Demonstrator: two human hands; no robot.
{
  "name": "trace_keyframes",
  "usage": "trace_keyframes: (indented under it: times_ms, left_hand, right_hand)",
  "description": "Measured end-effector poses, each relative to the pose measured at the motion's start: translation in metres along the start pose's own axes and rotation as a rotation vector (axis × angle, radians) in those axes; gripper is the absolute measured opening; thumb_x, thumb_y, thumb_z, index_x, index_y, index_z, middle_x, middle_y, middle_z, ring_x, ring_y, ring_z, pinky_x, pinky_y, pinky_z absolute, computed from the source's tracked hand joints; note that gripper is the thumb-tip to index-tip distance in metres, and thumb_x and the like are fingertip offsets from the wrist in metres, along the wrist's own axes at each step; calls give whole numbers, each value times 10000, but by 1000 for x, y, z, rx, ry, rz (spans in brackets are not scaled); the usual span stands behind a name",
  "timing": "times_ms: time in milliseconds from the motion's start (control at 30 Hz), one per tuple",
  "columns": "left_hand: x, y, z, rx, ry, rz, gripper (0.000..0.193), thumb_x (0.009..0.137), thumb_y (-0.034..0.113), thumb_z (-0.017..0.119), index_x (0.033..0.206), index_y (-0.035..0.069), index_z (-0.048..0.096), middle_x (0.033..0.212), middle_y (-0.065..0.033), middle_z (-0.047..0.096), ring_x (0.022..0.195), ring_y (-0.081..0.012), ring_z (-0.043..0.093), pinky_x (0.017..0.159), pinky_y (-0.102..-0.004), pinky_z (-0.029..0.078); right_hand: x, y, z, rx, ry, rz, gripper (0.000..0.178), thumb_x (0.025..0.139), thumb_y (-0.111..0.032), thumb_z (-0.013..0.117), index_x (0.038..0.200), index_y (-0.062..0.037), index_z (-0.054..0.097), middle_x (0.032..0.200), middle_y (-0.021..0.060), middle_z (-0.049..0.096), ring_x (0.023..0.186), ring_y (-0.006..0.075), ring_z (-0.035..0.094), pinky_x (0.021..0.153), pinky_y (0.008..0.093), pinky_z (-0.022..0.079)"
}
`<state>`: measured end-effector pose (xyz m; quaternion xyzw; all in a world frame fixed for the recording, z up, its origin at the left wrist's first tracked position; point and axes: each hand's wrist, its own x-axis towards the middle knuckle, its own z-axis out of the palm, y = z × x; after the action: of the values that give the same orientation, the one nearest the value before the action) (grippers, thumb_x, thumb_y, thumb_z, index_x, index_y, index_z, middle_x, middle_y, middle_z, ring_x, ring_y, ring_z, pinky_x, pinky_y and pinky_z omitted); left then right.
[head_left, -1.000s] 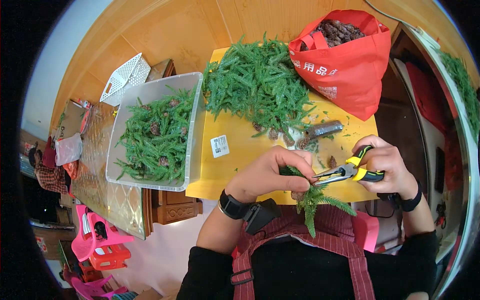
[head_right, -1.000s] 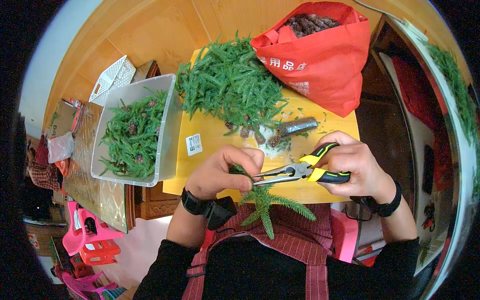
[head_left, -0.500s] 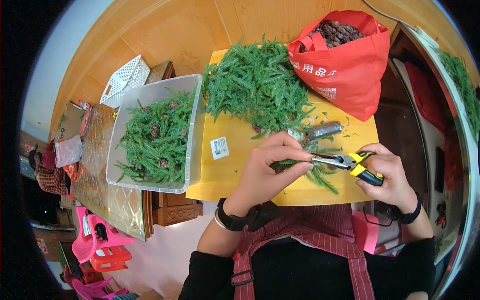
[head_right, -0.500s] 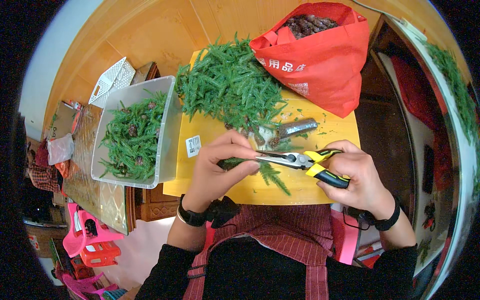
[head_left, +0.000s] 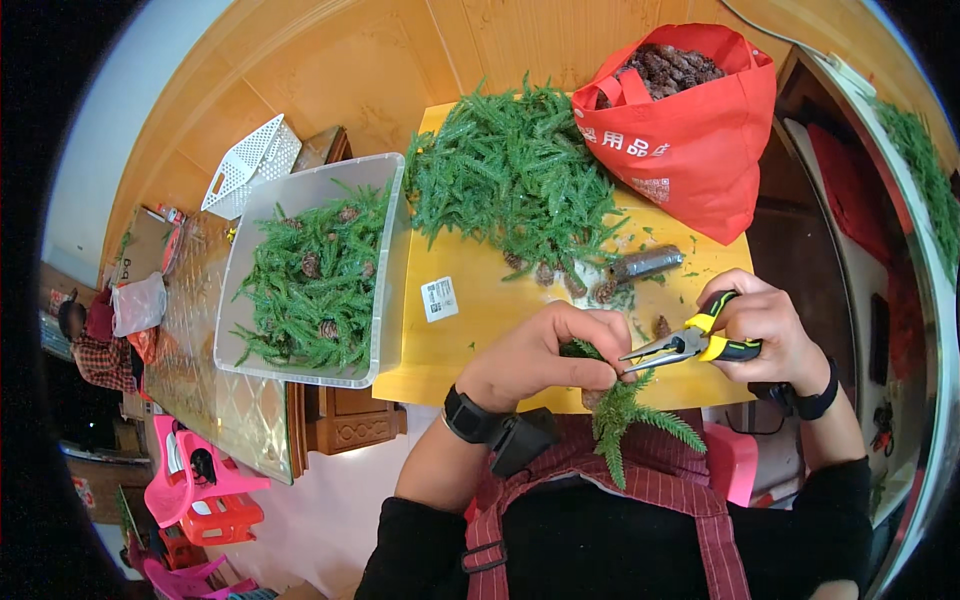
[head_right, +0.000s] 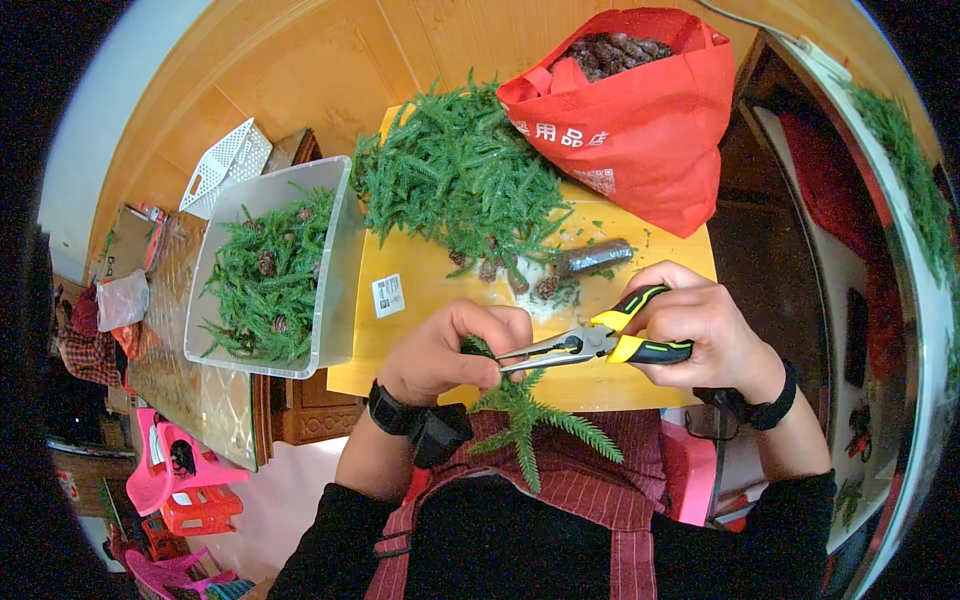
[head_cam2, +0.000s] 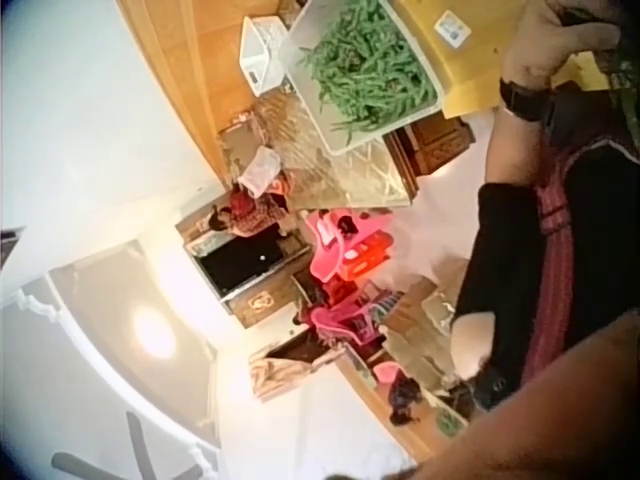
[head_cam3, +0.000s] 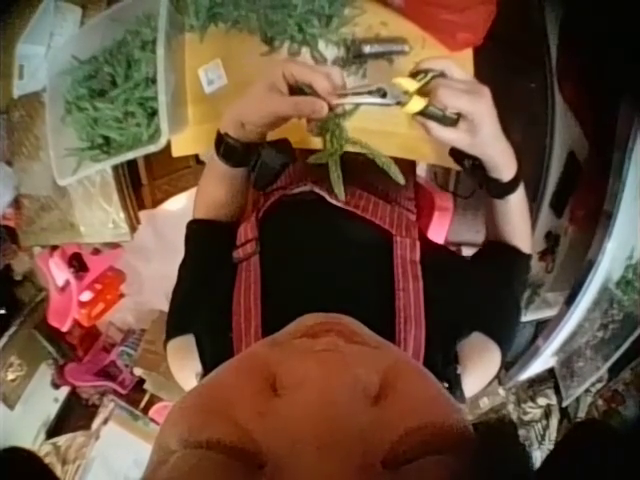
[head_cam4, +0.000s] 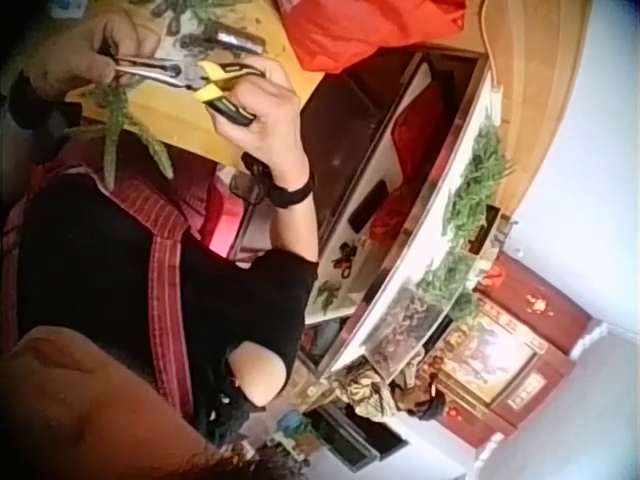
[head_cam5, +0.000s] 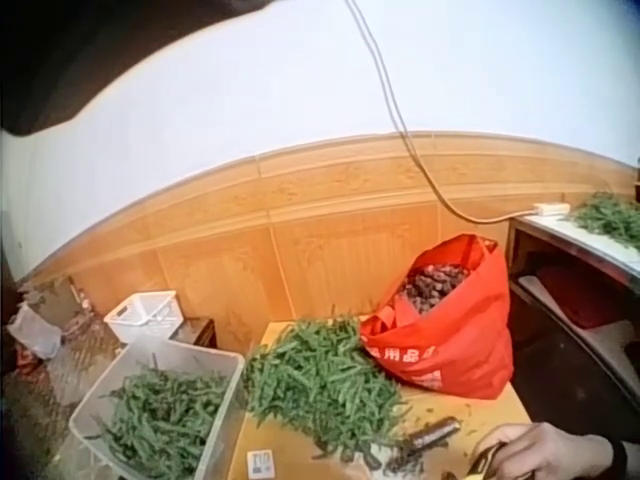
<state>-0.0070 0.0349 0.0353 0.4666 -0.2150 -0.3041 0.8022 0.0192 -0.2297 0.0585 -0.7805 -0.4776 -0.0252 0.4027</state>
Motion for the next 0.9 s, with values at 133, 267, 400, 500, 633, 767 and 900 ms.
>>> trace_keyframes:
  times_ms: [133, 267, 400, 500, 633, 767, 900]
  left_hand:
    - [1, -2, 0, -31, 1, 26, 183, 683, 169, 705, 721, 5, 634, 737, -69, 541, 698, -151, 486, 628, -259, 369]
    - [1, -3, -2, -25, -11, 33, 193, 682, 180, 708, 720, 4, 636, 736, -67, 541, 699, -150, 485, 628, -253, 366]
    - [0, -1, 0, -26, -28, 11, 198, 684, 183, 705, 726, 1, 638, 743, -68, 542, 706, -146, 486, 637, -248, 366]
    - [-1, 2, 0, 23, 16, 49, 154, 694, 132, 693, 734, -6, 637, 750, -67, 543, 707, -146, 498, 632, -251, 379]
    - [0, 10, 5, 349, 328, 191, 62, 705, 3, 663, 757, -17, 636, 762, -67, 550, 686, -150, 535, 586, -249, 414]
    - [1, 0, 9, 1184, 581, 507, 87, 730, -13, 642, 816, -4, 638, 796, -62, 552, 683, -123, 555, 576, -220, 442]
    - [-2, 0, 1, 901, 473, 439, 95, 740, -21, 627, 835, -14, 634, 811, -54, 547, 690, -111, 557, 577, -210, 449]
  right_hand:
    - [1, 0, 1, -11, 10, -13, 190, 571, -28, 672, 564, -52, 484, 633, 40, 563, 773, 268, 575, 671, 341, 455]
    - [4, -2, 2, -32, 29, -31, 181, 568, -27, 668, 569, -55, 489, 617, 38, 557, 765, 269, 574, 664, 336, 457]
    - [4, -2, 2, -35, 31, -52, 166, 569, -23, 661, 574, -55, 498, 599, 36, 546, 738, 268, 574, 648, 328, 460]
    - [2, -1, 1, -42, 11, -37, 172, 575, -23, 657, 566, -51, 488, 588, 43, 534, 704, 261, 574, 637, 320, 462]
    - [-4, -5, -1, -170, 18, 91, 176, 588, -34, 658, 560, -41, 484, 569, 66, 511, 654, 253, 568, 630, 319, 464]
    - [-2, -15, 8, -193, 42, 279, 152, 587, -45, 659, 592, -28, 508, 578, 86, 510, 677, 264, 566, 630, 327, 465]
    - [-1, -12, 10, -155, 70, 194, 158, 579, -68, 661, 639, -15, 525, 621, 97, 540, 758, 291, 571, 683, 344, 459]
